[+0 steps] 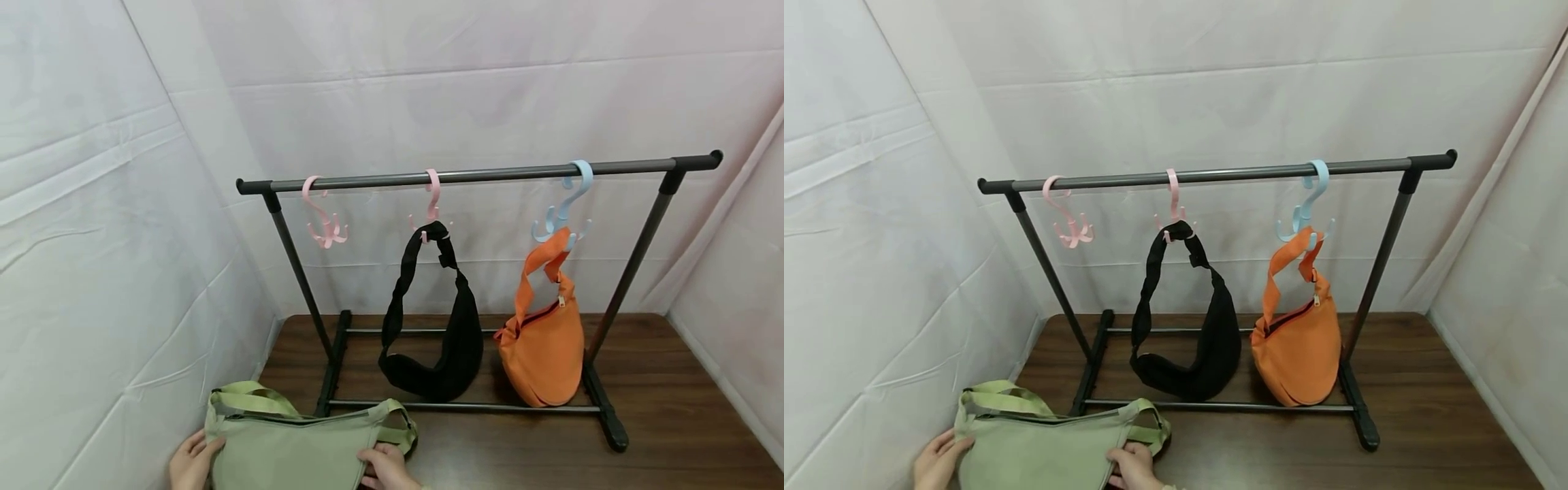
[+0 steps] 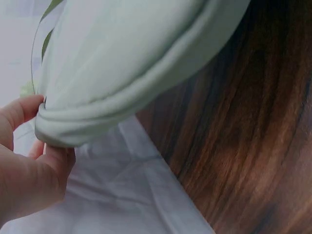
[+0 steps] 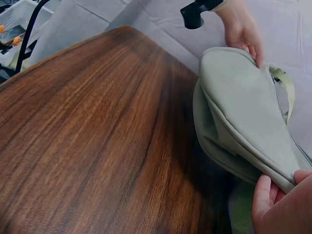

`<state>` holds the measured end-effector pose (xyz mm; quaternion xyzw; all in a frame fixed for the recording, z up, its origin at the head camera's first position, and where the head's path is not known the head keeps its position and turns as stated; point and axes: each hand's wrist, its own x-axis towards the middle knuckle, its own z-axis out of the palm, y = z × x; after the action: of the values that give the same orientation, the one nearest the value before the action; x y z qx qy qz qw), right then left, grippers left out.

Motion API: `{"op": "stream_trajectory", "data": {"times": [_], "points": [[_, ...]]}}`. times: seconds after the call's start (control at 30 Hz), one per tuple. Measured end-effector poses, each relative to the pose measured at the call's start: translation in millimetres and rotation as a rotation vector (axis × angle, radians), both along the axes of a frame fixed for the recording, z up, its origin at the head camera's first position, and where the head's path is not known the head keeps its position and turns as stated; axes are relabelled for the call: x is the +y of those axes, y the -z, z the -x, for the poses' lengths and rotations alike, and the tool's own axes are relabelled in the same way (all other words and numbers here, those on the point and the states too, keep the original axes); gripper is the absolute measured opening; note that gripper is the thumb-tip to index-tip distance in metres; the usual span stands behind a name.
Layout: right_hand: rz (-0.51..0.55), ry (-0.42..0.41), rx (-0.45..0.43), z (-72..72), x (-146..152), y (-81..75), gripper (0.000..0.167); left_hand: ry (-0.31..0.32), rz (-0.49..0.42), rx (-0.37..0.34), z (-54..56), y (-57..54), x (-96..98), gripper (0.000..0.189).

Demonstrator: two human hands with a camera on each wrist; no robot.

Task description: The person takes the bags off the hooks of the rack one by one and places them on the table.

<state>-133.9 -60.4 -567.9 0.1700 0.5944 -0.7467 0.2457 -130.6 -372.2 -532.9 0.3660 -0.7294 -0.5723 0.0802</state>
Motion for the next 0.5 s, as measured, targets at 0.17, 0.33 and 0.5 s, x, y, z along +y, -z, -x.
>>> {"op": "stream_trajectory", "data": {"times": [0.17, 0.33, 0.5], "points": [[-0.014, 0.048, -0.046, 7.7, -2, 8.0, 0.023, -0.059, 0.018, 0.039, 15.6, 13.9, 8.0, 0.062], [-0.054, 0.070, -0.060, 10.1, -6, 8.2, 0.036, -0.104, 0.060, 0.049, 22.1, 21.6, 14.3, 0.054], [-0.134, 0.071, -0.085, 13.5, -10, 7.8, 0.045, -0.093, 0.149, 0.002, 25.5, 21.9, 22.0, 0.051]]}}
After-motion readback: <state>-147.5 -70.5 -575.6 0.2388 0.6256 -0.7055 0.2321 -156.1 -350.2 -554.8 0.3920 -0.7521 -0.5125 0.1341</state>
